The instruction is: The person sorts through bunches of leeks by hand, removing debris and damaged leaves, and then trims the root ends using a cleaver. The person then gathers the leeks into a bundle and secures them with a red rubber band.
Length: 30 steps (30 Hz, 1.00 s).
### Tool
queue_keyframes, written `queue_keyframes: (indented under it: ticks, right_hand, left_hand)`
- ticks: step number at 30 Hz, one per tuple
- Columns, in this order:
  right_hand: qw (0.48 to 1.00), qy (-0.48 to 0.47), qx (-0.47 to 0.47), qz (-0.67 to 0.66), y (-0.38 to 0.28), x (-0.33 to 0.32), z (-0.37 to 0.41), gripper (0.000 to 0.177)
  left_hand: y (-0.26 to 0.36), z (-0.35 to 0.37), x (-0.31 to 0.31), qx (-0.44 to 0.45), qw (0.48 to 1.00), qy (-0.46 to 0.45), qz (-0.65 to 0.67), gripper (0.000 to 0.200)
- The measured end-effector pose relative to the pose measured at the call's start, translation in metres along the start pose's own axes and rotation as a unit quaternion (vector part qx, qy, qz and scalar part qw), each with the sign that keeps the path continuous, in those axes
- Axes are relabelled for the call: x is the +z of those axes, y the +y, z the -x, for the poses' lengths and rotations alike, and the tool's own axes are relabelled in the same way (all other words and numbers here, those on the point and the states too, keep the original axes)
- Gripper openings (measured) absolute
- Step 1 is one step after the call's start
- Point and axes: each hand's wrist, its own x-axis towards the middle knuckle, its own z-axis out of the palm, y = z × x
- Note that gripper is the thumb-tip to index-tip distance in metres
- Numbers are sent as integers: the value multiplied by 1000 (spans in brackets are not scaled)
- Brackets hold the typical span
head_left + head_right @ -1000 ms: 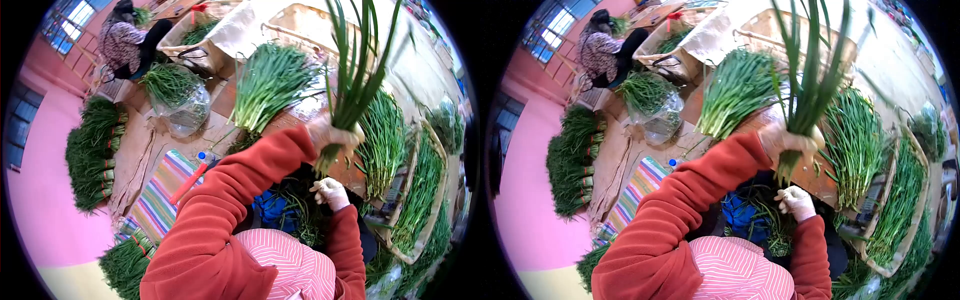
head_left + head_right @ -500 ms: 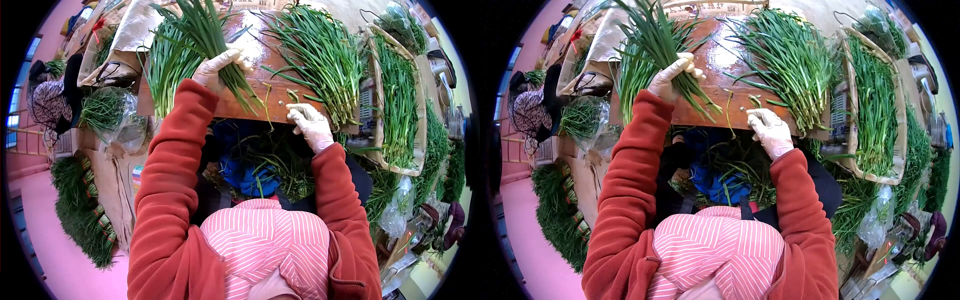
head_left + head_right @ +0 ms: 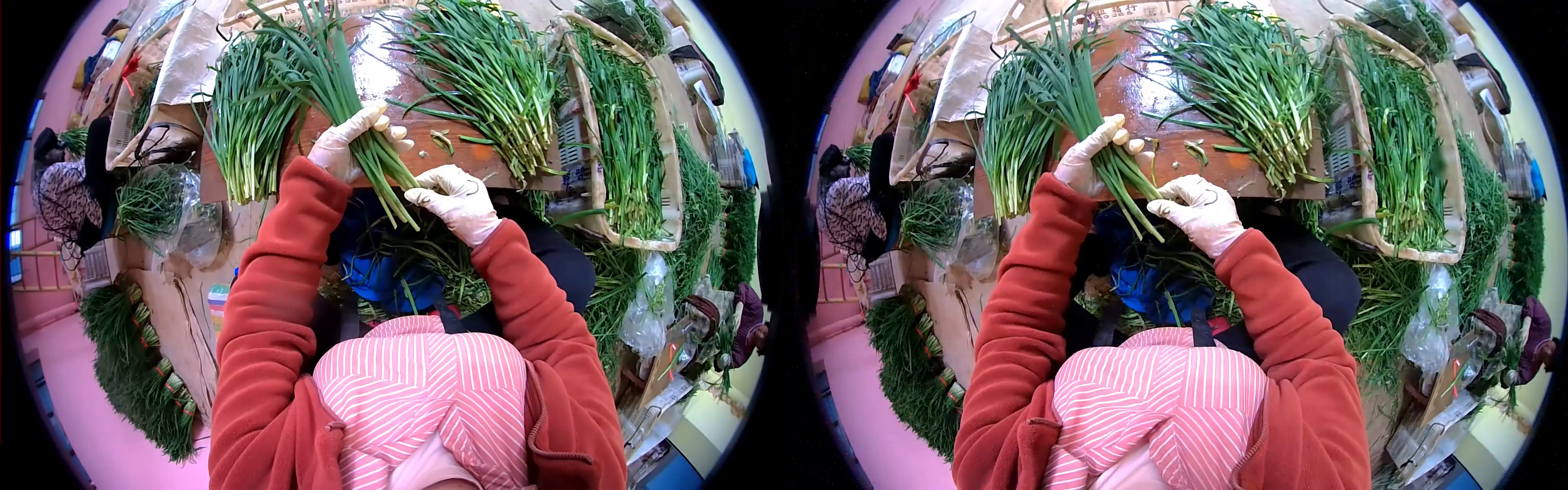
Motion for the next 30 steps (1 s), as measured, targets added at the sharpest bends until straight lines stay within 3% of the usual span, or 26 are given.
queue_keyframes:
  ticks: [3,4,6,7,12,15,17,24,25,27,28,29,30]
  right_hand:
    - [995,55,-62,53,7,4,8,22]
    - [955,83,-226,173,14,1,9,16]
    - [942,115,-246,198,-5,0,12,12]
    - [920,148,-276,237,-4,3,11,14]
    - [902,190,-313,228,-18,2,19,10]
    - [908,202,-285,233,-20,4,26,8]
    - [931,229,-263,108,-16,9,31,8]
    - [958,226,-173,-22,-12,3,53,10]
    - [961,222,-151,-65,-10,2,55,10]
    - [969,241,-34,-31,5,-8,59,11]
    - [967,238,-43,-82,13,-13,63,12]
    - [966,223,-19,-132,10,-18,68,10]
    - [969,212,37,-121,4,-24,76,9]
  left_hand:
    - [-4,1,-5,-45,998,31,19,20]
    - [-5,8,11,3,996,74,-47,23]
    - [-5,14,16,-1,997,55,-55,27]
    - [-7,15,17,-8,995,85,-41,30]
    - [-10,19,30,-16,983,181,27,26]
    - [-12,25,36,-10,981,190,36,25]
    - [-13,29,42,-6,980,194,42,25]
    - [-21,38,68,10,980,200,16,23]
    - [-21,36,64,20,983,181,15,23]
    - [-19,30,49,69,989,124,35,20]
    - [-11,30,45,49,990,126,-29,17]
    - [-2,34,43,28,997,71,-19,16]
    - [2,34,40,72,995,57,-34,17]
